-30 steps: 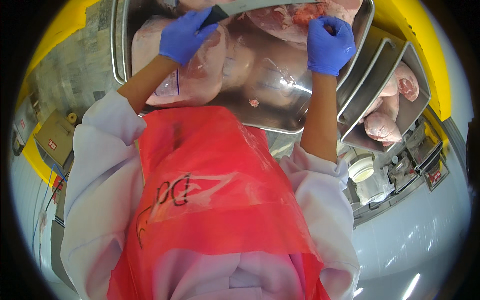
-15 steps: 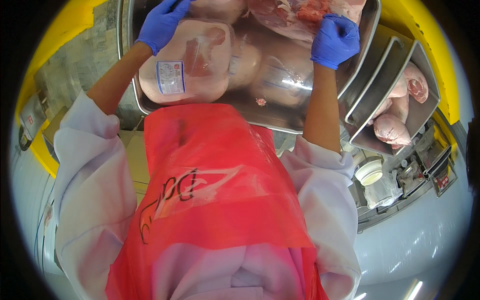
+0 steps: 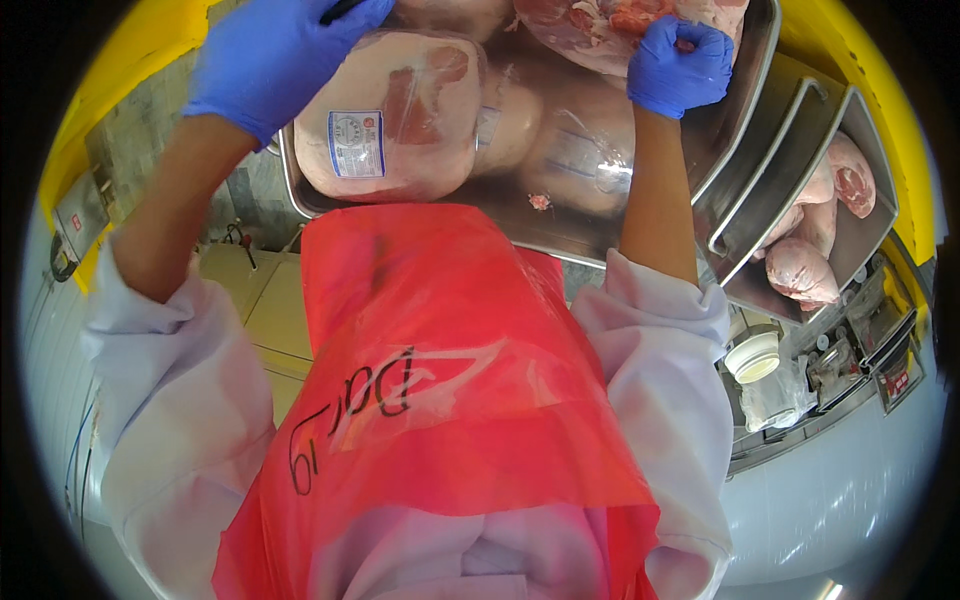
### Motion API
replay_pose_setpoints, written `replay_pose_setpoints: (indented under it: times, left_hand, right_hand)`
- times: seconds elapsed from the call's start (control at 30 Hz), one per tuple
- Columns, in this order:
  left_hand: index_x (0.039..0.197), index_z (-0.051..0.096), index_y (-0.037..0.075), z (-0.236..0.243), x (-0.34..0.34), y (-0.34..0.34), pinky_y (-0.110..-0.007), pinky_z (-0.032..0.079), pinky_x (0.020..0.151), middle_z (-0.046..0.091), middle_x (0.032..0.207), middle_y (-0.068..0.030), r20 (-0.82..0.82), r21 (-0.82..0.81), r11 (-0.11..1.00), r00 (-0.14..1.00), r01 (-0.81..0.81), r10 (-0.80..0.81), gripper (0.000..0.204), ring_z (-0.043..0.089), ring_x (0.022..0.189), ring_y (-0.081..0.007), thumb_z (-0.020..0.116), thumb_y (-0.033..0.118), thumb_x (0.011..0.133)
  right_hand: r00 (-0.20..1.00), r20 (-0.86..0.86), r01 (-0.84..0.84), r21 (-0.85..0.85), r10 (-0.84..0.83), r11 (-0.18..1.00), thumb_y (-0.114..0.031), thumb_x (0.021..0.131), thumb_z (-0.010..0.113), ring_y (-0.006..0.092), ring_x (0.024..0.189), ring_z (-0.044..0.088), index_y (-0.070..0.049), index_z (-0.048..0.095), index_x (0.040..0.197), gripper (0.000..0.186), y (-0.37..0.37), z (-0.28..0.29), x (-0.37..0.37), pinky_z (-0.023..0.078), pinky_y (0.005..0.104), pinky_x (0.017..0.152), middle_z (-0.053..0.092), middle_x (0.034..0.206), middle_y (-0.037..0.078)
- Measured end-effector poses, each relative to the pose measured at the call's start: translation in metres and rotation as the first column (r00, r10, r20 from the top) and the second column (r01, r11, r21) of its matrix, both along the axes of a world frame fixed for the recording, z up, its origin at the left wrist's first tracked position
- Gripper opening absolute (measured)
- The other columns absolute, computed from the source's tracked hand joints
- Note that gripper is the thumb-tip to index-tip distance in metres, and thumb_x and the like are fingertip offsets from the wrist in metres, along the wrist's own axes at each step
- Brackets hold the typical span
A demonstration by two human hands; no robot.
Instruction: The person uses a knife to trim and cut a large piece of raw meat on a stainless steel tray. They repeatedly slice off sections and reposition the meat to continue trimming.
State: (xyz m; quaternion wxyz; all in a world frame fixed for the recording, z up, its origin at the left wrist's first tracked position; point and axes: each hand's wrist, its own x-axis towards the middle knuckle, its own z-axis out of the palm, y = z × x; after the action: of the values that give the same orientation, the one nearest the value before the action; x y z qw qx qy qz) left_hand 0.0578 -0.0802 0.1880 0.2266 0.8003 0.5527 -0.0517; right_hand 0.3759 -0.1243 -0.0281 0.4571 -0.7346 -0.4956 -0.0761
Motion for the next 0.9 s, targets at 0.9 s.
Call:
replay_pose_setpoints:
  times: [0.9]
  left_hand:
    - [0.106,0.062,0.010,-0.116,0.001,-0.003,-0.051,0.054,0.075,0.069,0.097,-0.0202,-0.008,0.004,0.994,0.994,-0.113,0.113,0.023,0.068,0.086,-0.0432,0.063,0.031,0.097]
  right_hand:
    - [0.968,0.239,0.078,-0.003,-0.075,0.997,-0.025,0.075,0.067,0.0312,0.057,0.054,-0.014,0.055,0.066,0.019,0.005,-0.020,-0.006,0.037,0.0465,0.049,0.053,0.068,0.004]
